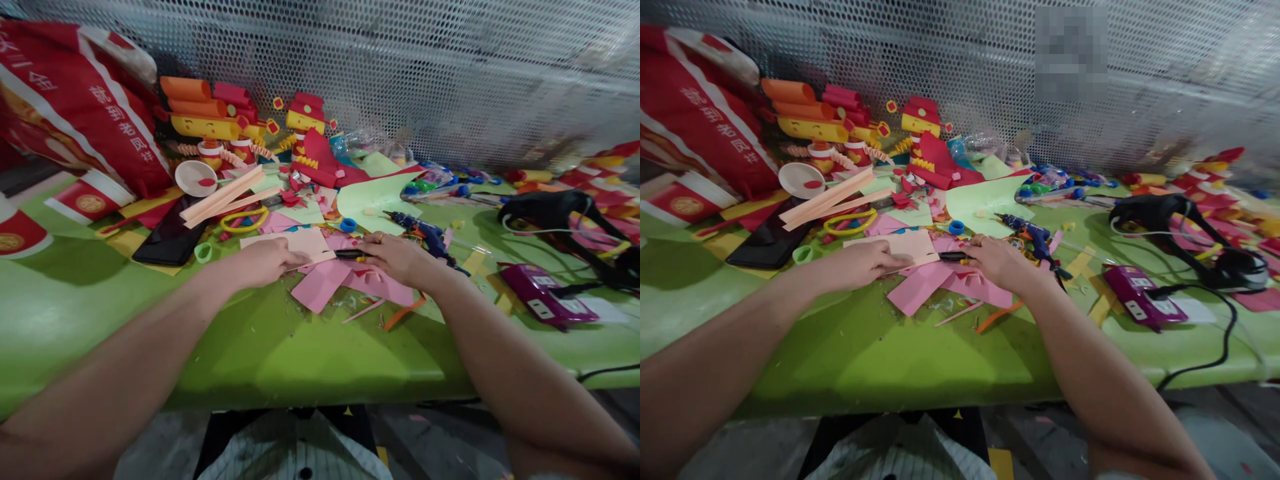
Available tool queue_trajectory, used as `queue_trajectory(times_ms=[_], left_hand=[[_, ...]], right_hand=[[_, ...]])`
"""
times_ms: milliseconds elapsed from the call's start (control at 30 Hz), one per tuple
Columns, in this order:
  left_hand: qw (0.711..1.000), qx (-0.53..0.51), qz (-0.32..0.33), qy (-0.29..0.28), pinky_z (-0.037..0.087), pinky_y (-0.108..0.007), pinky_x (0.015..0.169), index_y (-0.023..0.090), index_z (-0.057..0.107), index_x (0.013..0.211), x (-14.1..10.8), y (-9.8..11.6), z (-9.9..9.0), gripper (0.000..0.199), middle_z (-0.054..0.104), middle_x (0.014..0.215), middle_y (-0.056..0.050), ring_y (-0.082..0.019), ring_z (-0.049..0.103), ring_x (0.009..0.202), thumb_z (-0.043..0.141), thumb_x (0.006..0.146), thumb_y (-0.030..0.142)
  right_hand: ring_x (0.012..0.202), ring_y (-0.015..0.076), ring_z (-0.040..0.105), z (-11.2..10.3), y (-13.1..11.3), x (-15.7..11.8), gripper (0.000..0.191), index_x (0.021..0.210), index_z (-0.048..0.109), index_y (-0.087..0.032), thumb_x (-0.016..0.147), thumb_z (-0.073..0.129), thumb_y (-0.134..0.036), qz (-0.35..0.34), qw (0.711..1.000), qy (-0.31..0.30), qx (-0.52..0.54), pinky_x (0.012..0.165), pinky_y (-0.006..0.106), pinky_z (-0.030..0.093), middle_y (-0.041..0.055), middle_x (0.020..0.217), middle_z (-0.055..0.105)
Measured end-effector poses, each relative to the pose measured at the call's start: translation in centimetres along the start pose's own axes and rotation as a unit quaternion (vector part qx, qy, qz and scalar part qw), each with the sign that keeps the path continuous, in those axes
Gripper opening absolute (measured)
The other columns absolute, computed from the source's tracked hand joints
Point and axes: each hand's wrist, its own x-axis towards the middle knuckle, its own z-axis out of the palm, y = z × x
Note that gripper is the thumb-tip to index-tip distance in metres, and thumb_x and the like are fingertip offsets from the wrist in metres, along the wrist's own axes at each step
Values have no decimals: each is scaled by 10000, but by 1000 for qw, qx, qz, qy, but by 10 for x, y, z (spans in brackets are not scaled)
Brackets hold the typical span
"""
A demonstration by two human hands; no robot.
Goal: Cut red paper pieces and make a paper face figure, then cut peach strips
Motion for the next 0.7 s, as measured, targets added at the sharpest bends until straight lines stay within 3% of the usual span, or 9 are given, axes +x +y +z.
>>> queue_trajectory(times_ms=[200,367,567,700], left_hand=[[1000,-1,-12,-20,332,-212,569,368,532,1250,-2,3,-2,451,509,822,-37,-117,488,620,356,882,174],[999,-5,-22,-37,333,-225,584,383,517,1259,-2,2,-3,473,518,880,-42,-114,480,609,346,878,160],[1000,-17,-4,-24,346,-226,600,352,551,1238,0,-1,0,466,532,866,-46,-127,499,625,362,861,154],[999,-33,-10,-23,359,-229,614,345,560,1230,0,0,0,453,523,852,-44,-126,496,611,368,866,157]], right_hand=[[983,257,606,6,7,-1,372,1207,592,-212,884,412,-260,-34,999,12,14,820,398,495,133,1199,603],[1037,259,588,8,10,-3,361,1200,595,-221,878,435,-255,-21,999,-10,31,866,407,479,120,1257,568],[972,250,607,1,0,-2,371,1203,592,-241,864,444,-228,-3,1000,-6,18,808,393,495,112,1224,585],[1070,256,563,0,0,-3,383,1213,584,-208,854,454,-189,-5,999,-35,25,878,396,461,120,1256,565]])
